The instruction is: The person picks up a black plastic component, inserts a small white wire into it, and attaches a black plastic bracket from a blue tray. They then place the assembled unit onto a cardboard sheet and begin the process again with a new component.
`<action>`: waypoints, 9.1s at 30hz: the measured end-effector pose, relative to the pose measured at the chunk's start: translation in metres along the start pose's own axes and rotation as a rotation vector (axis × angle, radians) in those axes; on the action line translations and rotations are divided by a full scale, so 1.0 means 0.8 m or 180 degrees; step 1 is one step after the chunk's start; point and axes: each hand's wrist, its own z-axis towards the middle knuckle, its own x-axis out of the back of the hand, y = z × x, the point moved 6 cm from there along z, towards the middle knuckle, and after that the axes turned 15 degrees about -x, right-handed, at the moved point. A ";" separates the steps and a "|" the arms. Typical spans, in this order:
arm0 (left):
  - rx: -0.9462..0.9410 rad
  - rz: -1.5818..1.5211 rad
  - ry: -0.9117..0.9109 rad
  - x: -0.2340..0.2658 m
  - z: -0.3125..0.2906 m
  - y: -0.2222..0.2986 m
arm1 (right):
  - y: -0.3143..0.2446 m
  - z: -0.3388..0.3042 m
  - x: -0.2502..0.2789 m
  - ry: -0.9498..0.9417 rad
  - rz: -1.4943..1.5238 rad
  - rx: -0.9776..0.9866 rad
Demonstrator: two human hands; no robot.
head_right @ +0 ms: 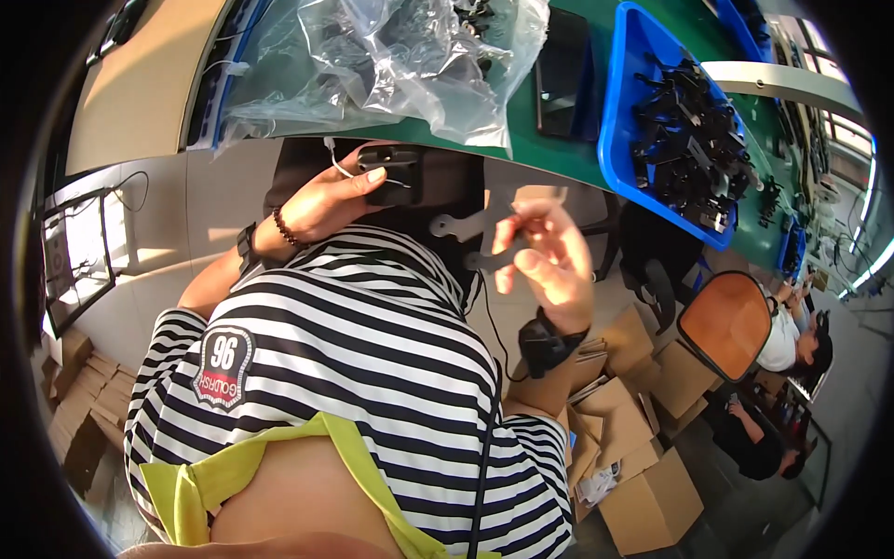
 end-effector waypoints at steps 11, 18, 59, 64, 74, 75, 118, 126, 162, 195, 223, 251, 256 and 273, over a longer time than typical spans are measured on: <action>-0.0256 0.0327 -0.0217 -0.001 -0.004 0.000 | 0.105 0.091 -0.028 -0.0037 0.0065 -0.0294; -0.0228 0.0526 -0.0080 0.001 -0.004 0.006 | 0.115 0.101 -0.022 0.0145 -0.0241 -0.0270; -0.0261 0.1170 -0.0373 0.020 -0.002 0.002 | -0.176 0.163 -0.047 0.2391 -0.4006 0.3040; -0.0343 0.1355 -0.0207 0.033 -0.004 0.004 | -0.188 0.050 -0.076 0.2511 -0.3505 0.3643; -0.0161 0.1944 -0.0524 -0.011 0.002 0.018 | -0.011 0.058 -0.061 0.0738 -0.1335 0.1054; -0.0131 0.1943 -0.0368 -0.006 -0.001 0.017 | 0.009 0.069 -0.062 0.0689 -0.1293 0.0964; -0.1117 0.3809 -0.0938 -0.005 0.000 0.030 | 0.031 0.107 -0.086 0.0871 -0.3583 0.1553; -0.1210 0.3632 -0.0951 -0.027 0.007 0.035 | 0.032 0.100 -0.088 0.1396 -0.4184 0.1921; -0.1153 0.3629 -0.0795 -0.022 0.015 0.039 | 0.029 0.113 -0.089 0.1787 -0.4497 0.1765; -0.0960 0.3479 -0.0557 -0.005 0.018 0.035 | 0.022 0.112 -0.077 0.0931 -0.3952 0.2035; -0.0985 0.3683 -0.0913 -0.012 0.009 0.036 | 0.029 0.112 -0.085 0.0982 -0.3412 0.1683; -0.1010 0.3759 -0.1039 -0.038 0.009 0.050 | 0.025 0.108 -0.080 0.0947 -0.3199 0.1604; -0.0961 0.3827 -0.1038 -0.032 0.009 0.052 | 0.024 0.110 -0.082 0.0826 -0.3181 0.1530; -0.0908 0.4012 -0.1063 -0.035 0.008 0.057 | 0.016 0.100 -0.083 0.0615 -0.3128 0.1582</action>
